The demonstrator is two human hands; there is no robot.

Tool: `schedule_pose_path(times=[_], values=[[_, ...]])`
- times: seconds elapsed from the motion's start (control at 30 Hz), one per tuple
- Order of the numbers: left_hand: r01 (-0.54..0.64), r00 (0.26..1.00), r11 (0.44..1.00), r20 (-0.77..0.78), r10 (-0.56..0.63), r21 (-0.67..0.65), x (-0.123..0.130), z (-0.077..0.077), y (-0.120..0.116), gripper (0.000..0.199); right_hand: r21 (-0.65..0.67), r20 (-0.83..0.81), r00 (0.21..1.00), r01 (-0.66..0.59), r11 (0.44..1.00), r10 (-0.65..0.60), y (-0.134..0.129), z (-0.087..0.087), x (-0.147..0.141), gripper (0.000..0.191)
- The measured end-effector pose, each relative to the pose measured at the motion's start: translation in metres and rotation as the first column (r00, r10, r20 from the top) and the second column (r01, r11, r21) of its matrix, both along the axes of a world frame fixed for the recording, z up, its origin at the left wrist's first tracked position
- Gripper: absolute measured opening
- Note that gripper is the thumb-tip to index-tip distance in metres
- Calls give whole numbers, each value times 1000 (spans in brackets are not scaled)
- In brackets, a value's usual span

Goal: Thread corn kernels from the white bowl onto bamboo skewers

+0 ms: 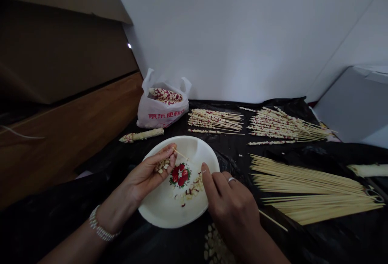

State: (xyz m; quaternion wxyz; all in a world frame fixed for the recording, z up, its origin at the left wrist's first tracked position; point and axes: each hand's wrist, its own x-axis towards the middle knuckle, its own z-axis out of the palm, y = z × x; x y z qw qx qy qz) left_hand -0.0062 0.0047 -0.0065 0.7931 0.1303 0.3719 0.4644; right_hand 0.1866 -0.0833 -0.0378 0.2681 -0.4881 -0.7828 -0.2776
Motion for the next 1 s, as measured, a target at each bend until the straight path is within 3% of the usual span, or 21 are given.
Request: schedule_pose_path(times=[0.33,0.53,1.0], values=[[15,996,1000,-87,-14,6,-3,-3,1,21,-28,-53,999,-11,1000,10,-1,-4,-5,36],[149,985,989,-87,-147,18,0,-2,-8,23,-33,-70,997,-18,999,16,-1,-6,-7,38],[178,973,984,-155,-173,22,5,3,-14,12,-21,-85,996,-28,999,26,-1,-5,-9,37]])
